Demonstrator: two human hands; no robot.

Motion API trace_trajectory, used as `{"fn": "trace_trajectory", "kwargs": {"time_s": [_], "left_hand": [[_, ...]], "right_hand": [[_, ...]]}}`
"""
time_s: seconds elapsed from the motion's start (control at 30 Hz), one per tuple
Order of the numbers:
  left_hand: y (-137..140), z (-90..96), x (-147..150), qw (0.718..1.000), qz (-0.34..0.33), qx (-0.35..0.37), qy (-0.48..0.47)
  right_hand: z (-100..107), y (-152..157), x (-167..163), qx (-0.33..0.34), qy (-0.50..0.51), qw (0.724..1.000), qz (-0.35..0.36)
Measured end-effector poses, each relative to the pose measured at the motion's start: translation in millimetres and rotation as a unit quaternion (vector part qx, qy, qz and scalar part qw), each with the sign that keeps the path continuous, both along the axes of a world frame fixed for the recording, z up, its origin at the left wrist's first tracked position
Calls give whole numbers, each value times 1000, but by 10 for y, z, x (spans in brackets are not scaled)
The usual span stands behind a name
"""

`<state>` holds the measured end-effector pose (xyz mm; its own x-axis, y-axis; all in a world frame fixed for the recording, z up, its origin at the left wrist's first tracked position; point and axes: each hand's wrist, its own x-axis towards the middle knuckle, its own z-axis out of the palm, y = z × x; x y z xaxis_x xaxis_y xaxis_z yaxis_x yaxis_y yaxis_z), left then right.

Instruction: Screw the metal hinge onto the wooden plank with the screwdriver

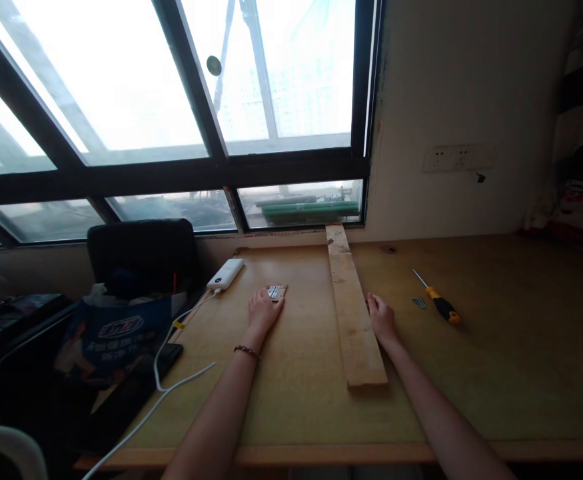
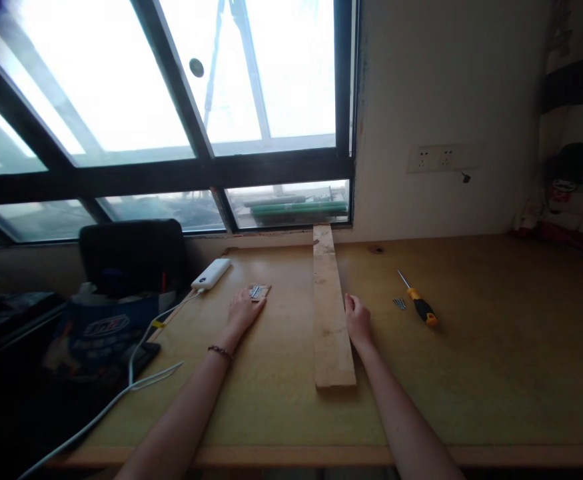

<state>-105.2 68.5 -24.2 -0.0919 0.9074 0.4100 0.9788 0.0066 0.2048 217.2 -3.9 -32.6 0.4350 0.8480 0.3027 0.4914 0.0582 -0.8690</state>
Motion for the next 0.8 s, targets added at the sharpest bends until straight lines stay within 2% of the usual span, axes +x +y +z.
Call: {"fn": "trace_trajectory", "kwargs": {"time_s": [0.23, 0.5, 0.6, 0.7, 0.8], "left_hand": [[-73, 78, 67, 996, -69, 28, -41], [-270, 189, 324, 985, -137, 38, -97], [-404, 311, 468, 979, -159, 51, -118], [-593, 466, 655, 972, -179, 57, -141], [-819, 574, 861, 962, -213, 60, -160]], "right_hand": [[34, -24, -1, -5, -3, 1000, -2], [26, -24, -4, -3, 12, 1000, -8], [138, -82, -37, 49, 8, 998, -40], [333, -208, -117, 98, 28, 993, -54], [514, -375, -246, 43, 145, 988, 38]]}}
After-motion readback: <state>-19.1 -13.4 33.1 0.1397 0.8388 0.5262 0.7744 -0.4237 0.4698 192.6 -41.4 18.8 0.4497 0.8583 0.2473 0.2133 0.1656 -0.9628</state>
